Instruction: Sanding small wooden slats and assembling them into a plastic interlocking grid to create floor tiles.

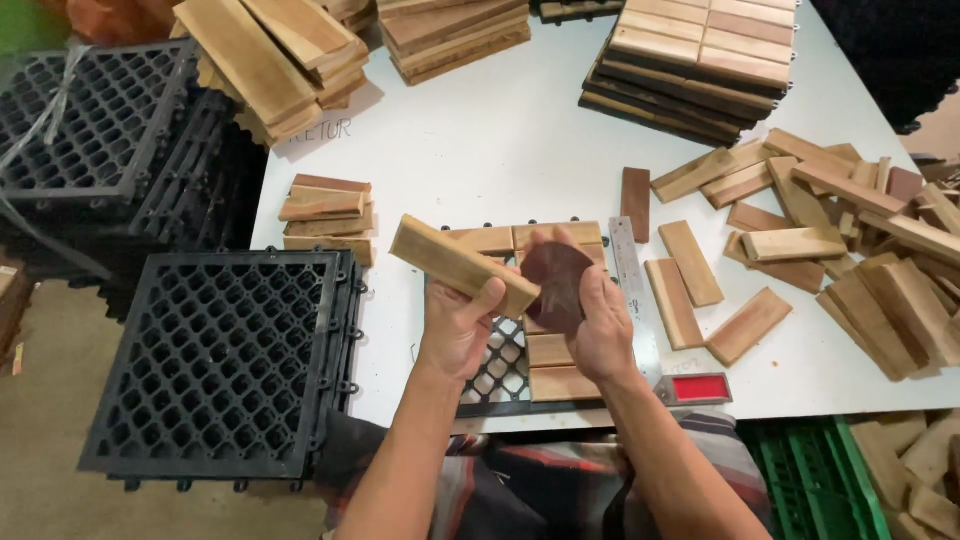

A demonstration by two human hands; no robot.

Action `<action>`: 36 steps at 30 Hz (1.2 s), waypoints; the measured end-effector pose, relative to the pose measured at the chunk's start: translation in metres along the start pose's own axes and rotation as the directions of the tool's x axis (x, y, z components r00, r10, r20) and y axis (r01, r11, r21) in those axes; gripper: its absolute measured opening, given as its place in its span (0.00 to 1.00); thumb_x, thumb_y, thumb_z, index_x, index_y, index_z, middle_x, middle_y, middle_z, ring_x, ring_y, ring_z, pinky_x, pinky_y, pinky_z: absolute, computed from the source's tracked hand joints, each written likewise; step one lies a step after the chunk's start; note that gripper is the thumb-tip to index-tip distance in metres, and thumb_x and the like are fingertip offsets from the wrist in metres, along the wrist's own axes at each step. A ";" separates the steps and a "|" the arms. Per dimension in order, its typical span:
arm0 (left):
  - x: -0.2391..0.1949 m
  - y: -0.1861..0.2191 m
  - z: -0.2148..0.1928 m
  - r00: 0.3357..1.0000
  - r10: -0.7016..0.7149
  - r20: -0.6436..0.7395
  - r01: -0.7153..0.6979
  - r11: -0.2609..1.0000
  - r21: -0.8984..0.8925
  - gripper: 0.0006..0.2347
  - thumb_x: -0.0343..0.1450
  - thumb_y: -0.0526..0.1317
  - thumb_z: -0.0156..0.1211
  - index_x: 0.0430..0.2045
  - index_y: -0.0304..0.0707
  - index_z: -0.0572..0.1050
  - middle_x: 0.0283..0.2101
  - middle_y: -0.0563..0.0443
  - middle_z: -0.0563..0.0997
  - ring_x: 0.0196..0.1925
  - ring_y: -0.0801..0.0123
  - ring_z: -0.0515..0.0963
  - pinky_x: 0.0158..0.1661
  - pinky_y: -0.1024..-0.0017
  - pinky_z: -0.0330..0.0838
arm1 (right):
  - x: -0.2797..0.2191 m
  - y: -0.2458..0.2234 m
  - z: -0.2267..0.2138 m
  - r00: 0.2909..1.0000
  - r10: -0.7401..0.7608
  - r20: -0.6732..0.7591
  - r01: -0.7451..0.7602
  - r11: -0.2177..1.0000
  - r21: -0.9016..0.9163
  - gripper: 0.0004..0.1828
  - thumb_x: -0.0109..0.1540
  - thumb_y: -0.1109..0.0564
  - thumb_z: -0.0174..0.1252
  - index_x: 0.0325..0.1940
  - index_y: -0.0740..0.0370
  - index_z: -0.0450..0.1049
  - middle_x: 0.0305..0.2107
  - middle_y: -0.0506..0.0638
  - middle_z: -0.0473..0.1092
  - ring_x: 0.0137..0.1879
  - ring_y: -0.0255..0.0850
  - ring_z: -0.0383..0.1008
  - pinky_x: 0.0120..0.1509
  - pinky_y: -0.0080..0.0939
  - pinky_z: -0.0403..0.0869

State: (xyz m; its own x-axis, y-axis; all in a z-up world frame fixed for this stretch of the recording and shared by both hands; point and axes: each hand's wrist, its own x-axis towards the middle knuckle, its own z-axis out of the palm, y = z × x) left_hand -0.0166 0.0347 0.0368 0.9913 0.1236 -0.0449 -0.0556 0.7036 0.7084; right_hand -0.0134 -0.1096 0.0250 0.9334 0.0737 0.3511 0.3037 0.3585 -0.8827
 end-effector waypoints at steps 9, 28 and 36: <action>0.028 -0.072 -0.055 0.994 -0.015 -0.104 0.002 0.993 -0.119 0.12 0.66 0.30 0.70 0.42 0.26 0.79 0.38 0.37 0.85 0.37 0.55 0.86 0.38 0.56 0.85 | -0.017 0.028 0.018 0.821 -0.507 0.262 0.554 0.598 -0.580 0.32 0.72 0.42 0.39 0.65 0.70 0.70 0.66 0.65 0.65 0.73 0.64 0.60 0.75 0.58 0.63; 0.012 -0.017 -0.032 0.969 -0.151 -0.196 0.124 0.982 -0.143 0.14 0.66 0.36 0.72 0.41 0.29 0.77 0.36 0.39 0.84 0.36 0.52 0.87 0.35 0.53 0.84 | -0.026 0.058 0.023 0.942 -0.329 -0.062 0.248 0.809 -0.533 0.21 0.72 0.62 0.40 0.65 0.75 0.68 0.59 0.68 0.69 0.67 0.58 0.67 0.69 0.57 0.71; 0.024 -0.049 -0.045 0.969 -0.038 -0.243 0.029 0.999 -0.039 0.16 0.64 0.34 0.75 0.41 0.25 0.77 0.34 0.40 0.83 0.34 0.55 0.86 0.32 0.50 0.83 | -0.018 0.060 0.023 0.795 -0.573 0.197 0.562 0.575 -0.595 0.29 0.73 0.46 0.43 0.64 0.75 0.70 0.63 0.69 0.65 0.71 0.65 0.62 0.73 0.64 0.66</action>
State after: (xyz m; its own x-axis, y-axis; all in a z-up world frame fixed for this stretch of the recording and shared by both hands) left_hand 0.0046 0.0349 -0.0308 0.9341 0.2631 -0.2412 -0.0315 0.7339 0.6785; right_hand -0.0167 -0.0675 -0.0274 0.5305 0.0369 0.8469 0.8128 -0.3059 -0.4958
